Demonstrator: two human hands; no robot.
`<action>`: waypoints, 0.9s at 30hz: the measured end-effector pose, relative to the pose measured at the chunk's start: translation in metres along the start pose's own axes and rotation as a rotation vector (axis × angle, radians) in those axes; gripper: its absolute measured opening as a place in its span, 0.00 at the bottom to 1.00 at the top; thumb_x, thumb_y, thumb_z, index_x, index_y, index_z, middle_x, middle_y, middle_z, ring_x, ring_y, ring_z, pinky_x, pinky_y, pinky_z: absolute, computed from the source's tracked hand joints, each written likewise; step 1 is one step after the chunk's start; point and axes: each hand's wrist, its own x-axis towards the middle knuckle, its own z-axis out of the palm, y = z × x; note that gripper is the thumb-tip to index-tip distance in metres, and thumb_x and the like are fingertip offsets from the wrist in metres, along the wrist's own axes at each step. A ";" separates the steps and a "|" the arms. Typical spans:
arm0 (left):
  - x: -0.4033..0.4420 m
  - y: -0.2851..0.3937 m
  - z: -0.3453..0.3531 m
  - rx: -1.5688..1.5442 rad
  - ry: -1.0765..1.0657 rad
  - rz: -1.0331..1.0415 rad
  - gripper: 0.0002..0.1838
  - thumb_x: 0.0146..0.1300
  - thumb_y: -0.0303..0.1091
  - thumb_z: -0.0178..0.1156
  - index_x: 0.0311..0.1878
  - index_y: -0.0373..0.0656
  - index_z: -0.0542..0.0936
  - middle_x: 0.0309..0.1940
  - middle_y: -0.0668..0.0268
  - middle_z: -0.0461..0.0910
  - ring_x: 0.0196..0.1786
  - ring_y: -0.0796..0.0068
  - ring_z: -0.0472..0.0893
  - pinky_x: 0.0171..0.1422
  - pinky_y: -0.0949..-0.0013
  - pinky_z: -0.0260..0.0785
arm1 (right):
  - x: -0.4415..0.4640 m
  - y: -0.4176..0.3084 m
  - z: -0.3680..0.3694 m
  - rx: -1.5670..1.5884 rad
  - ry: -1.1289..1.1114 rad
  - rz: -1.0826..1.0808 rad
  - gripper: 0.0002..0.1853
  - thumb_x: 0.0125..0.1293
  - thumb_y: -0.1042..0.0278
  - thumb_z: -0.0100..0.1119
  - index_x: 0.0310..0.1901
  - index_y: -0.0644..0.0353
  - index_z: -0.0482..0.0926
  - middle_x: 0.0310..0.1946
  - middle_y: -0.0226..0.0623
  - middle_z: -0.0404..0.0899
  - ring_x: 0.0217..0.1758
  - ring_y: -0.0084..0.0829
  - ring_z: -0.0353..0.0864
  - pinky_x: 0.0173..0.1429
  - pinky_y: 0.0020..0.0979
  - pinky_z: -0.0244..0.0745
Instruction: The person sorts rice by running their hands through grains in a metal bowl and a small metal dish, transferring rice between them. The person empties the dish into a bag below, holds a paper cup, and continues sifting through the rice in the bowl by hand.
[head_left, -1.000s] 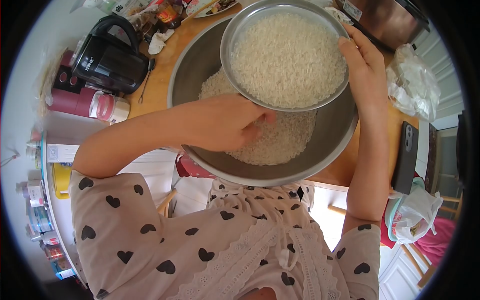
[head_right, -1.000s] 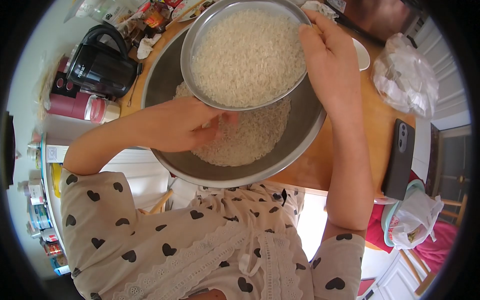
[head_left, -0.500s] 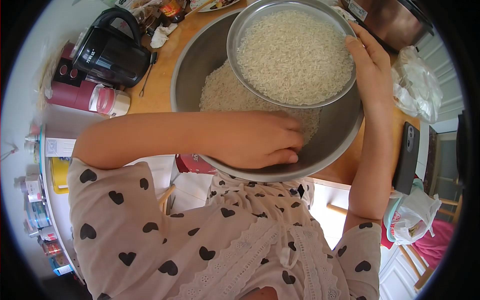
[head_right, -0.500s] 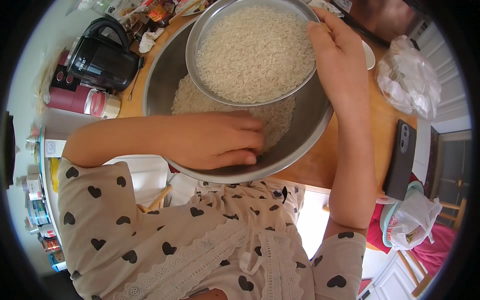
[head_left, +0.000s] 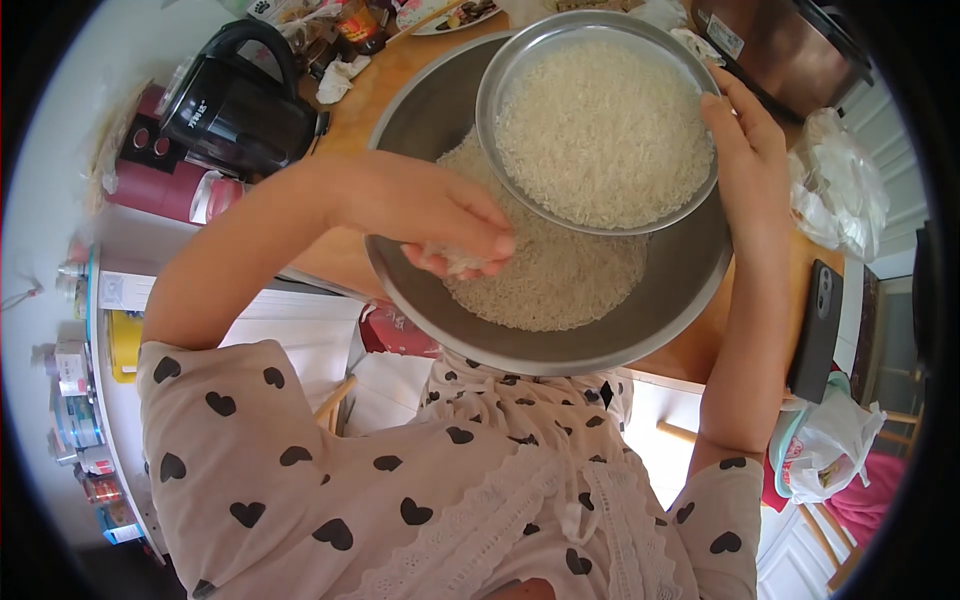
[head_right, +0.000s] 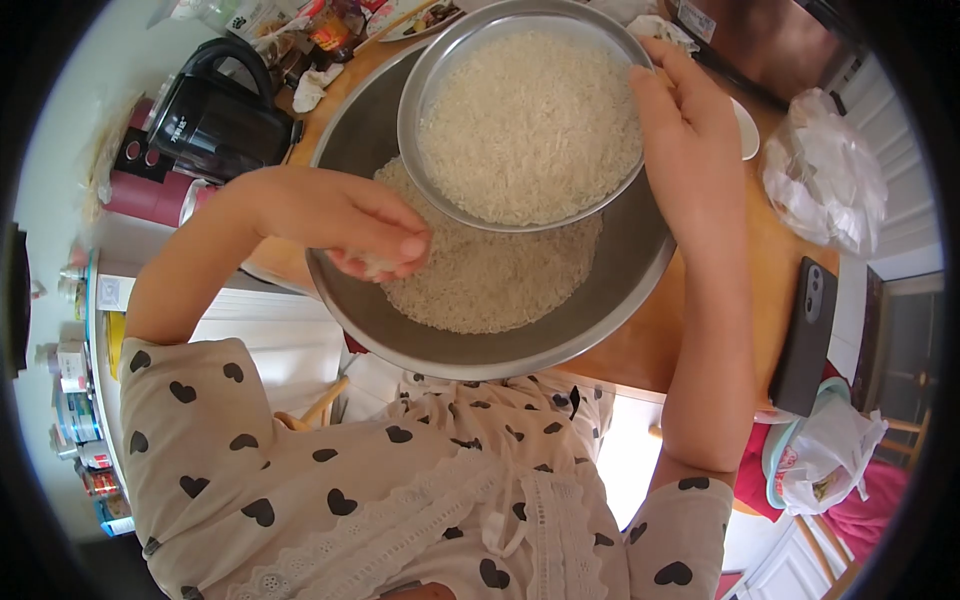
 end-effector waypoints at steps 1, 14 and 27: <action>-0.008 0.004 -0.003 0.008 -0.020 0.024 0.18 0.73 0.49 0.50 0.34 0.45 0.75 0.29 0.77 0.71 0.28 0.86 0.68 0.30 0.81 0.59 | 0.000 0.000 0.000 -0.002 0.001 0.004 0.19 0.68 0.64 0.52 0.56 0.65 0.77 0.29 0.29 0.77 0.34 0.18 0.72 0.42 0.22 0.68; 0.005 0.062 -0.058 -0.129 0.295 0.746 0.28 0.73 0.48 0.50 0.65 0.36 0.69 0.64 0.57 0.70 0.67 0.63 0.69 0.70 0.61 0.62 | 0.000 0.003 0.000 0.066 -0.064 0.023 0.19 0.68 0.64 0.51 0.57 0.65 0.76 0.24 0.28 0.74 0.29 0.17 0.69 0.36 0.24 0.66; -0.056 0.028 -0.041 0.539 0.304 0.126 0.12 0.67 0.31 0.56 0.50 0.35 0.79 0.40 0.59 0.82 0.43 0.73 0.82 0.49 0.70 0.74 | 0.000 0.000 0.002 0.010 0.067 -0.001 0.19 0.66 0.63 0.53 0.54 0.65 0.78 0.26 0.28 0.74 0.30 0.18 0.69 0.37 0.23 0.66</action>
